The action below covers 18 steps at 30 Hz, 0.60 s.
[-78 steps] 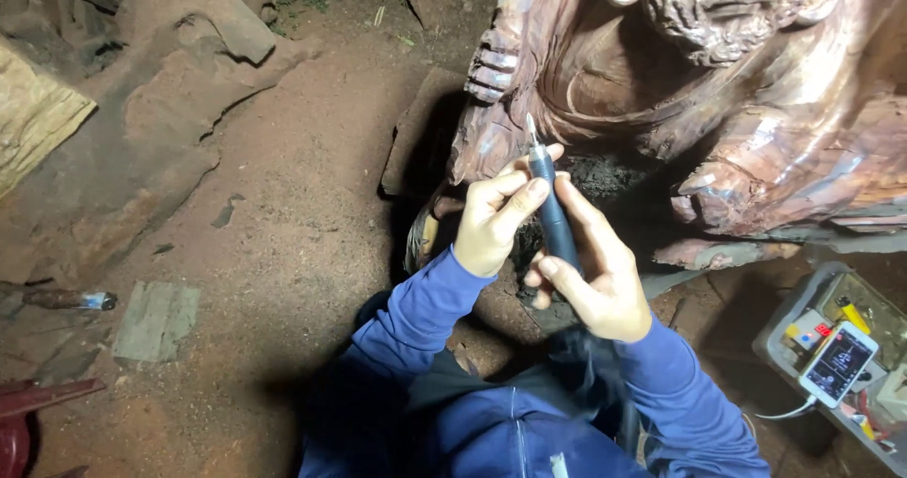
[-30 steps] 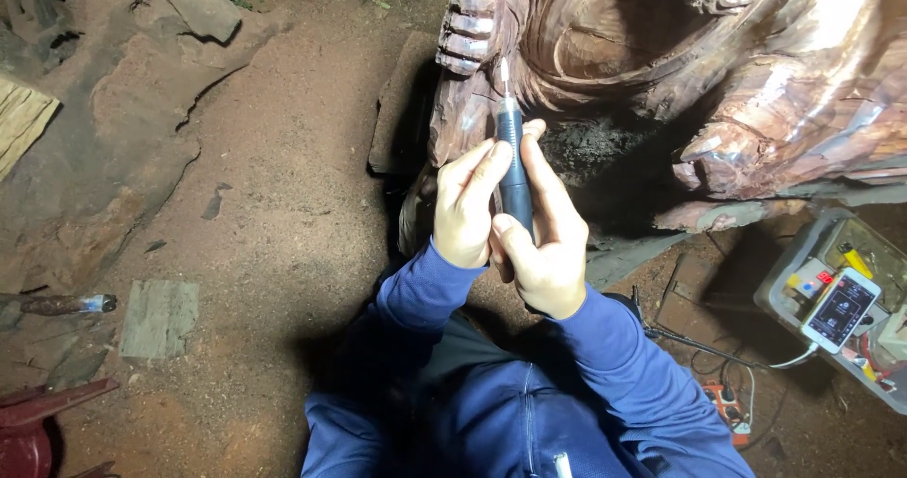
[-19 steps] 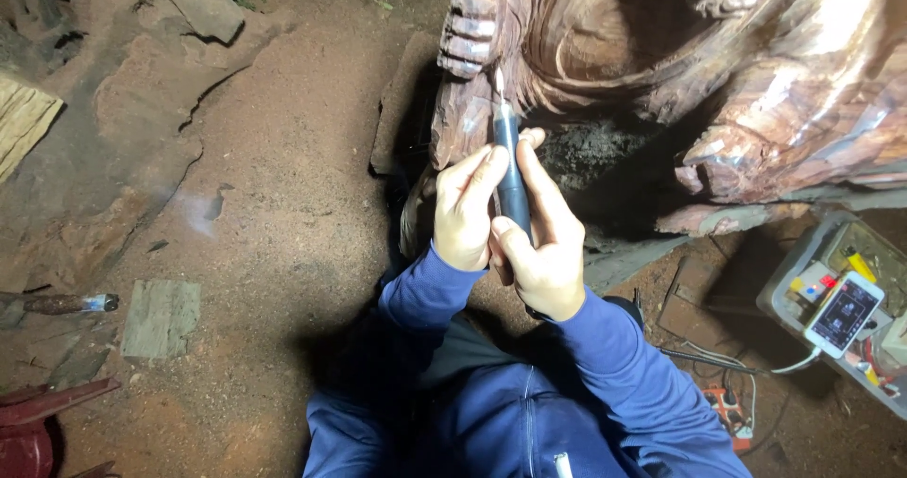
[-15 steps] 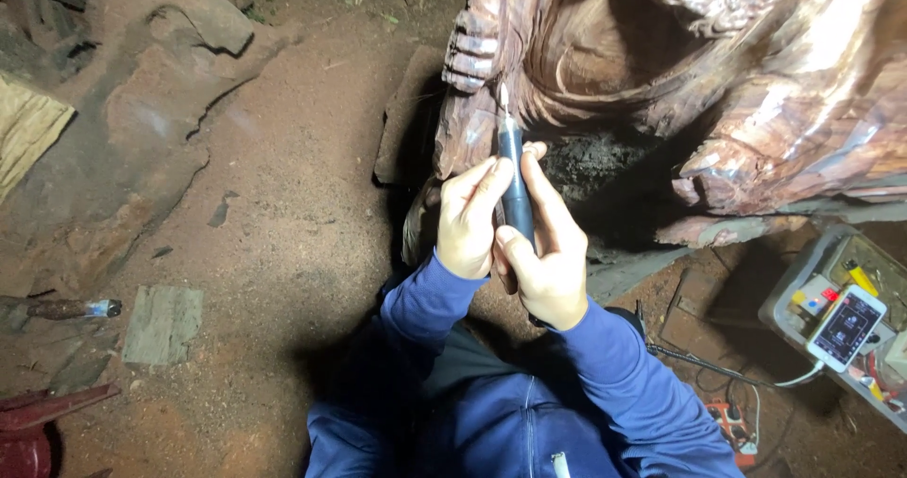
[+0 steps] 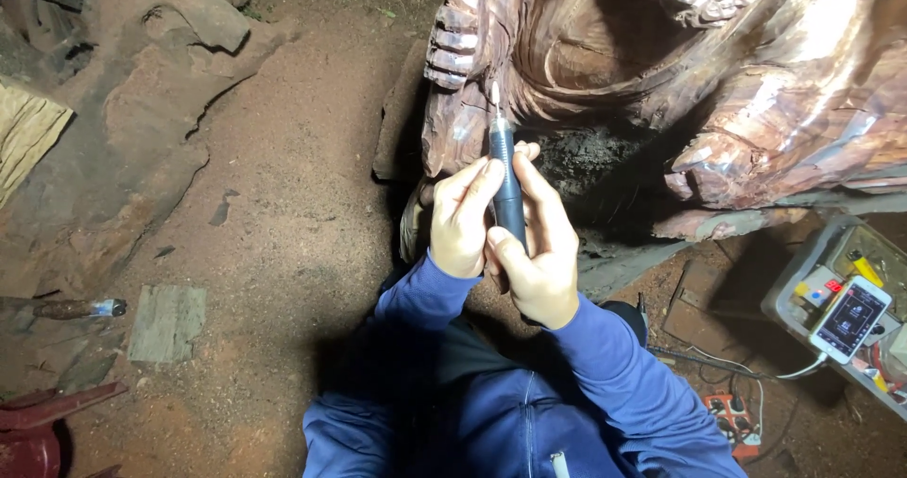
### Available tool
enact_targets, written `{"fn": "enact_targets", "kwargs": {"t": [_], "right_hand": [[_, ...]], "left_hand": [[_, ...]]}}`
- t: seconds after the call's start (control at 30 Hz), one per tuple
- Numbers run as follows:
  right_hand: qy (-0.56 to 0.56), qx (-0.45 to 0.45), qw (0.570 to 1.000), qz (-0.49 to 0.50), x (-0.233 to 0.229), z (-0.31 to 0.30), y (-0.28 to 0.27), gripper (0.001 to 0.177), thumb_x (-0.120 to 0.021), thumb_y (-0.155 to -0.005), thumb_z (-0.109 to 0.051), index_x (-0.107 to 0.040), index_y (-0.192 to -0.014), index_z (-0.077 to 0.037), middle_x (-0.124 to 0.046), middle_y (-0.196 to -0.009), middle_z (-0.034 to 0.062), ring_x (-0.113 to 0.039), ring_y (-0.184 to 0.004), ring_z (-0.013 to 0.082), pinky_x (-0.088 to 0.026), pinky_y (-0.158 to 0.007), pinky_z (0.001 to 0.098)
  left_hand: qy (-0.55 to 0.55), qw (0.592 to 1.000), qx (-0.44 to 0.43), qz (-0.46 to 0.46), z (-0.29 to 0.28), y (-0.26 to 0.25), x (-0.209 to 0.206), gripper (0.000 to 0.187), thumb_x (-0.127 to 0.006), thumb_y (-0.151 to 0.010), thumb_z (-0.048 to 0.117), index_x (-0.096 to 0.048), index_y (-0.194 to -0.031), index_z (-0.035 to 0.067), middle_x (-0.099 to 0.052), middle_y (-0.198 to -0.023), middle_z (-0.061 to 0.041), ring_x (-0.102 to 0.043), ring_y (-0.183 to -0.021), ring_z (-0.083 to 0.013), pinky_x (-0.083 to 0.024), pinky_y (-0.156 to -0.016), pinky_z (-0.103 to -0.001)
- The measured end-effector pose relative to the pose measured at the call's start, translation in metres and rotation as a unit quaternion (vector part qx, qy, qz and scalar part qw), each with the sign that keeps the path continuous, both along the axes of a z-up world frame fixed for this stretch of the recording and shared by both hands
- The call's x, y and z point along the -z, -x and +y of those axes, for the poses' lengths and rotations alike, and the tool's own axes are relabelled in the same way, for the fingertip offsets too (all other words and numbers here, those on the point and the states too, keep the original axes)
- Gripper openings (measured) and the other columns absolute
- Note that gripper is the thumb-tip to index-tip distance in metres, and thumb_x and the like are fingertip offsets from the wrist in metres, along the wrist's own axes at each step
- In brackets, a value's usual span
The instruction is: Using a handheld rotary tool to carve fine details into a large wooden sculpture of a figure.
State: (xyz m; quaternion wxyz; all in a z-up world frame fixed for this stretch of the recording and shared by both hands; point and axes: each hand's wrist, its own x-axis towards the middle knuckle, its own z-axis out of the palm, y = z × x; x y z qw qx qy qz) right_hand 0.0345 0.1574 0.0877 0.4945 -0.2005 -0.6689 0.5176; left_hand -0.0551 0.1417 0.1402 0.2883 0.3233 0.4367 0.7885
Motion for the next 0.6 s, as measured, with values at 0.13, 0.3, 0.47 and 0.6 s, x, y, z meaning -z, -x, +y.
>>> {"fn": "enact_targets", "kwargs": {"t": [0.13,0.3,0.47,0.6], "right_hand": [[0.012,0.006,0.999,0.044,0.002,-0.003,0.003,0.073,-0.068,-0.095,-0.023,-0.034,-0.152,0.007,-0.039,-0.16,0.0239,-0.048,-0.145,0.0296,-0.041,-0.123,0.0376],[0.018,-0.002,0.999,0.051,-0.004,-0.004,0.008,0.071,-0.066,-0.096,-0.016,-0.033,-0.153,0.008,-0.035,-0.163,0.0243,-0.038,-0.153,0.0299,-0.033,-0.13,0.0382],[0.008,-0.009,0.999,0.033,-0.001,-0.002,0.007,0.067,-0.063,-0.097,-0.012,-0.033,-0.153,0.007,-0.034,-0.163,0.0251,-0.035,-0.155,0.0305,-0.032,-0.131,0.0387],[0.001,-0.012,1.0,0.028,0.005,0.002,0.006,0.066,-0.064,-0.098,-0.017,-0.035,-0.153,0.006,-0.036,-0.162,0.0249,-0.036,-0.154,0.0317,-0.031,-0.132,0.0408]], "left_hand": [[0.053,0.992,0.11,0.036,-0.001,0.019,0.018,0.041,-0.051,-0.102,0.023,-0.067,-0.123,-0.008,-0.07,-0.127,-0.023,-0.066,-0.122,-0.024,-0.05,-0.108,-0.026],[0.022,0.991,0.128,-0.003,-0.001,0.019,0.016,0.042,-0.049,-0.104,0.024,-0.066,-0.123,-0.01,-0.067,-0.13,-0.026,-0.064,-0.127,-0.0299,-0.047,-0.116,-0.033],[0.016,0.991,0.125,-0.049,-0.001,0.017,0.025,0.041,-0.05,-0.103,0.021,-0.066,-0.122,-0.012,-0.067,-0.127,-0.028,-0.064,-0.125,-0.0316,-0.048,-0.116,-0.035],[0.019,0.991,0.119,-0.051,0.001,0.016,0.031,0.039,-0.05,-0.104,0.019,-0.065,-0.122,-0.012,-0.067,-0.127,-0.028,-0.064,-0.126,-0.0312,-0.047,-0.116,-0.035]]}}
